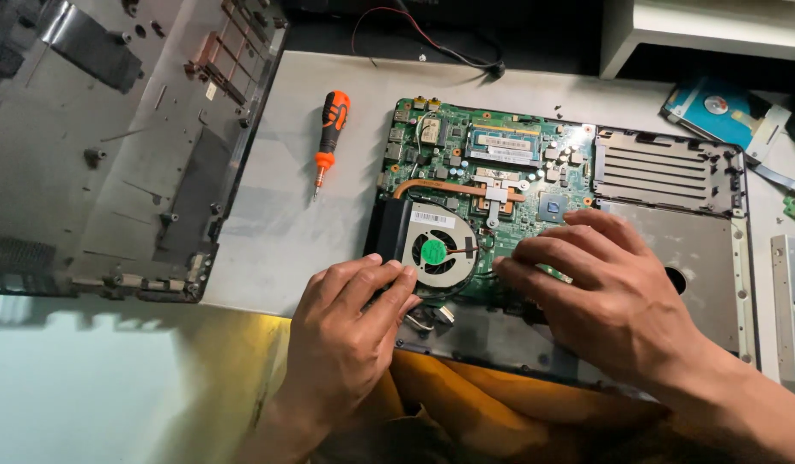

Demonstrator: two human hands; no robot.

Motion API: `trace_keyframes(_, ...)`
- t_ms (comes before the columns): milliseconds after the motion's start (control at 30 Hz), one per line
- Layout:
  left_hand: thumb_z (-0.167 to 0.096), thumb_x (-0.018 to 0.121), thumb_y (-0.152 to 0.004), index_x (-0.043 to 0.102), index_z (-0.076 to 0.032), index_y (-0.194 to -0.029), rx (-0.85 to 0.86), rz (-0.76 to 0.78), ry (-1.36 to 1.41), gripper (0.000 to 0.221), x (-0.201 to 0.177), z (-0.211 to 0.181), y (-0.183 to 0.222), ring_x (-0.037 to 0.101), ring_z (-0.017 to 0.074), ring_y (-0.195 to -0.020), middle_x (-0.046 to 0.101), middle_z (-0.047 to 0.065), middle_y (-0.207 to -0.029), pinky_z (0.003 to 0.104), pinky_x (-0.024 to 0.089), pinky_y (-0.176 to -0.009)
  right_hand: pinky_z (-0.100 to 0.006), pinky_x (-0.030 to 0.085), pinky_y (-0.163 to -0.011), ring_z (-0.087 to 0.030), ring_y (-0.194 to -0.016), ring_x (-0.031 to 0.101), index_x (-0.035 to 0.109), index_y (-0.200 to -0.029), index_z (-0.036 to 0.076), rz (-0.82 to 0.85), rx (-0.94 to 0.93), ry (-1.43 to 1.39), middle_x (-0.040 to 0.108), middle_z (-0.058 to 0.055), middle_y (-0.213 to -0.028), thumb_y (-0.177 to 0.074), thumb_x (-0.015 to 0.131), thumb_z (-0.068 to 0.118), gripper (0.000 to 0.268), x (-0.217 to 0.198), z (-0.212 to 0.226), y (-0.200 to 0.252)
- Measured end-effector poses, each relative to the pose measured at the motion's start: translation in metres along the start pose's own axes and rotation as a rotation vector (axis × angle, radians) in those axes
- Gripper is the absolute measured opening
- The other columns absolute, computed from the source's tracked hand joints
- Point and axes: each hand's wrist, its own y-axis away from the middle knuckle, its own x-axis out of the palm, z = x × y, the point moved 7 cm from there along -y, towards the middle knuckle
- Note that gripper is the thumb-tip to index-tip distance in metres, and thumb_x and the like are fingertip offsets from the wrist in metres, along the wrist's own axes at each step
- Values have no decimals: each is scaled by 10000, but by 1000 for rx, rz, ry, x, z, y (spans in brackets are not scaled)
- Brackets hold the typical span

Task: Repairing a laptop by connecting internal components and cables to the motherboard

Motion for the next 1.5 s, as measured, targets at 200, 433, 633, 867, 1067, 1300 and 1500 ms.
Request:
trace_keyframes(200,-141,787,-932,750,-79,-1171,14,-5,-7,250,-1,0,-1,639,257,-1100,716,36,-1161,381,481,-923,-505,484,-1034,-266,-980,665,683,-1258,168,24,-3,30,694,-72,-1135,-950,652,112,314,3,0,0)
trace_keyframes(433,-139,790,-934,754,-64,-1183,9,8,-15,263,-1,-1,-1,637,262,-1117,719,48,-1159,381,482,-915,-497,466,-1002,-261,-928,666,713,-1142,142,3,-9,21,713,-70,-1083,-974,641,104,187,4,0,-4)
trace_keyframes(633,-126,784,-935,758,-64,-1157,-1,-7,-19,233,-3,-2,-2,642,260,-1106,718,45,-1150,382,487,-908,-473,467,-1000,-228,-886,672,743,-1096,135,4,-18,29,733,-63,-1057,-918,720,63,193,6,1,-7)
trace_keyframes(867,-135,761,-949,751,-67,-1176,20,11,-46,237,-2,-3,-2,635,266,-1114,715,53,-1153,393,486,-912,-464,485,-937,-240,-862,666,727,-1125,110,-4,-47,29,736,-68,-1073,-946,704,100,180,8,1,-6)
trace_keyframes(1067,-124,772,-935,742,-72,-1183,4,7,-12,255,-2,-3,-2,638,261,-1110,711,48,-1150,384,490,-919,-466,505,-953,-249,-925,674,683,-1206,116,-31,-45,19,719,-92,-1105,-941,724,112,268,8,0,1)
trace_keyframes(1300,-180,741,-928,668,-105,-1203,-63,83,74,294,-7,0,-4,632,252,-1173,678,28,-1197,386,458,-959,-520,463,-1033,-262,-992,647,611,-1336,132,70,18,21,671,-100,-1185,-936,632,83,404,4,-5,5)
trace_keyframes(1500,-242,709,-965,663,-99,-1191,-19,104,73,271,-10,-2,-25,604,291,-1148,639,94,-1237,423,432,-929,-430,518,-845,-235,-950,685,626,-1325,190,180,86,109,699,-78,-1211,-888,666,152,440,4,-19,6)
